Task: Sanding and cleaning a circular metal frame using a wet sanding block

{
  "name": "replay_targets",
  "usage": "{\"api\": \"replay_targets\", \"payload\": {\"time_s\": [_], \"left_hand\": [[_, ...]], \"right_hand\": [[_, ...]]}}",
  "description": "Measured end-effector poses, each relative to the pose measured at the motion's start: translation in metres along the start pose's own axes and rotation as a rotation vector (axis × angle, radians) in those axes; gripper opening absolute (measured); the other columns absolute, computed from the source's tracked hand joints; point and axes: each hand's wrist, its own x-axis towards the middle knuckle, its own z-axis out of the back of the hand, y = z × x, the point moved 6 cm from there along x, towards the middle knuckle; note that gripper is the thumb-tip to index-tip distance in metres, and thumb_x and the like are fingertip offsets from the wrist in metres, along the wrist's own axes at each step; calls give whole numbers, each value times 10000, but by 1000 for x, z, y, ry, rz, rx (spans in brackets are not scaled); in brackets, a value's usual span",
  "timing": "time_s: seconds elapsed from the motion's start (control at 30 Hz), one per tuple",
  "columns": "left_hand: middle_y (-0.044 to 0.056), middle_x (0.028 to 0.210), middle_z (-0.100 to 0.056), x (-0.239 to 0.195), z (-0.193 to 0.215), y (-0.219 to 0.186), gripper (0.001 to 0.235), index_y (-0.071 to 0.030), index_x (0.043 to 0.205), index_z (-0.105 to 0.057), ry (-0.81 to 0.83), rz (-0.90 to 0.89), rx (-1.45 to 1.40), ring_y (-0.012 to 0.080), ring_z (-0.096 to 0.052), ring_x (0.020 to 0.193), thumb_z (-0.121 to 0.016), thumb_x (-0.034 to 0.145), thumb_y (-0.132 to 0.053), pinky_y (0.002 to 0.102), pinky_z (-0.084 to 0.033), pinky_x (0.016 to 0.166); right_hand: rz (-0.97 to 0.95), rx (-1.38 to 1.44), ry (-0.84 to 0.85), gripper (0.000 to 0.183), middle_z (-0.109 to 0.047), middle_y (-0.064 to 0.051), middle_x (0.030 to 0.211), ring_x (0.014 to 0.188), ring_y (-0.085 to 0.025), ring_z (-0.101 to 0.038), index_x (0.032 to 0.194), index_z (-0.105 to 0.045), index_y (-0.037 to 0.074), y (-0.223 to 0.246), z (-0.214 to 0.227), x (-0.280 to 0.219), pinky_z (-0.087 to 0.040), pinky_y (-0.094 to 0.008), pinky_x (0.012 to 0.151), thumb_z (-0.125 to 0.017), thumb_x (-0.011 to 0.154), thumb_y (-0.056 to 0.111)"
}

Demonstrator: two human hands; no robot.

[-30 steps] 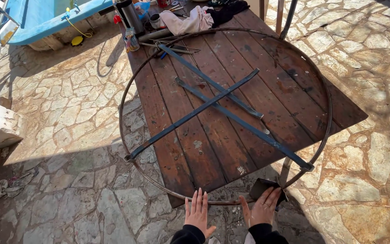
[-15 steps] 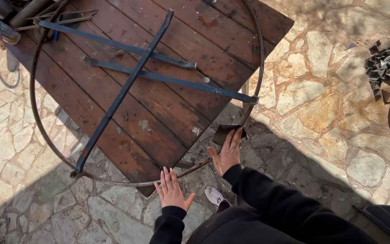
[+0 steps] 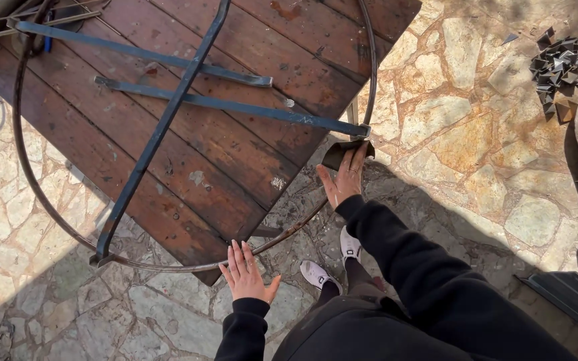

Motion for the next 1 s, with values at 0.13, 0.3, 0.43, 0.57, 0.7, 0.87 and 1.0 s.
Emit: {"api": "replay_targets", "payload": {"time_s": [0.13,0.3,0.43,0.57,0.7,0.87,1.0], "left_hand": [[156,1724,32,2,-1,-3,1388,-64,1656,74,-16,20,49,327,14,1603,-578,709,-842,611,-74,1278],[159,1739,28,-3,-5,1,1307,-65,1667,59,22,29,-41,345,17,1610,-556,781,-803,623,-60,1260],[165,1737,24,0,-3,1,1334,-55,1665,54,9,40,-1,336,15,1612,-555,753,-813,614,-53,1269],[170,1740,-8,0,-1,-1,1363,-60,1672,41,13,40,-29,342,-9,1615,-611,733,-802,618,-68,1265],[173,1742,-28,1,0,-4,1396,-53,1675,34,11,51,-18,337,-19,1616,-638,706,-800,605,-61,1268],[167,1741,-15,-9,1,-4,1361,-67,1673,42,22,66,-43,334,-18,1615,-640,730,-774,616,-60,1273],[166,1744,-37,0,0,-4,1368,-74,1676,27,-14,75,-28,344,-40,1616,-668,710,-748,609,-70,1275]], "right_hand": [[-237,487,191,1044,281,-86,1682,1583,-272,237,1611,160,98,43,8,-58,48,-493,1315,-410,953,673],[-1004,1503,60,1499,300,-91,1662,1569,-306,186,1611,221,307,11,49,-1,37,-549,1278,-586,479,870],[-798,1823,285,1260,-263,-136,1697,1565,-300,-289,1615,-231,49,-4,67,-8,-220,-432,1280,-440,712,902],[-944,1921,245,1140,-531,-155,1535,1420,-296,-510,1503,-455,17,-9,72,5,-385,-405,1202,-481,723,848],[-903,1871,256,1160,-476,-134,1616,1491,-263,-455,1558,-415,13,8,79,2,-318,-365,1250,-522,717,805],[-940,1952,217,918,-619,-121,1433,1345,-272,-579,1323,-616,62,-16,68,5,-419,-390,1170,-504,793,803],[-1140,1930,161,959,-629,-177,1460,1350,-321,-600,1419,-601,12,19,66,2,-440,-436,1183,-529,827,762]]}}
